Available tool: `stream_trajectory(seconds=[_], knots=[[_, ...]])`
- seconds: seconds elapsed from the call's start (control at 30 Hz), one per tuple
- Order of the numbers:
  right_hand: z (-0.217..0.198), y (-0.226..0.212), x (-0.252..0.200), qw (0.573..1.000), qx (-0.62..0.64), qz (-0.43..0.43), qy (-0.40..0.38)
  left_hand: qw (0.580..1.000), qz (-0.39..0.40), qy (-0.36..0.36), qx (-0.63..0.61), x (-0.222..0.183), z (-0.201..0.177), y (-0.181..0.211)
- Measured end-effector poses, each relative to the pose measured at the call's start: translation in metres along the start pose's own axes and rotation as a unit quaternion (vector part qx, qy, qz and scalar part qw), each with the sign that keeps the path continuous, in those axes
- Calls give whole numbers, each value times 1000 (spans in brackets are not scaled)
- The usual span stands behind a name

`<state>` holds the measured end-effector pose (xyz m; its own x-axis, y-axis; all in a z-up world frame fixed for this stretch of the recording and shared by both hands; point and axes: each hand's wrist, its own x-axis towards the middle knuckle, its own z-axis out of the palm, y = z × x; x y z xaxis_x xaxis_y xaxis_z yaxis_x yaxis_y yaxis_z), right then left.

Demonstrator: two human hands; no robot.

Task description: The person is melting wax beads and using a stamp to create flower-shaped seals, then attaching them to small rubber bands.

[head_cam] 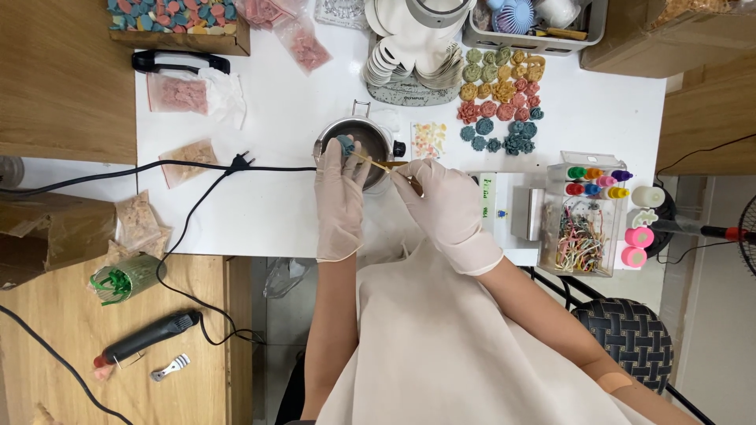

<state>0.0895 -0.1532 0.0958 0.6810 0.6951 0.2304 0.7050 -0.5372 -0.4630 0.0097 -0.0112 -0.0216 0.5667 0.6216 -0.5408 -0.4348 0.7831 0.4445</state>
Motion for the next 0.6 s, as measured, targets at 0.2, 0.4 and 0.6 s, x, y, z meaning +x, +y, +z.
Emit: stream_trajectory(seconds=[0.2, 0.4, 0.6], knots=[[1, -2, 0, 1000, 10, -7, 0, 998, 42, 20, 50, -14, 14, 2], [4, 0, -3, 1000, -12, -5, 1, 995, 64, 16, 72, -28, 32, 9], [2, 0, -2, 1000, -20, -7, 17, 995, 58, 18, 75, -17, 16, 1]])
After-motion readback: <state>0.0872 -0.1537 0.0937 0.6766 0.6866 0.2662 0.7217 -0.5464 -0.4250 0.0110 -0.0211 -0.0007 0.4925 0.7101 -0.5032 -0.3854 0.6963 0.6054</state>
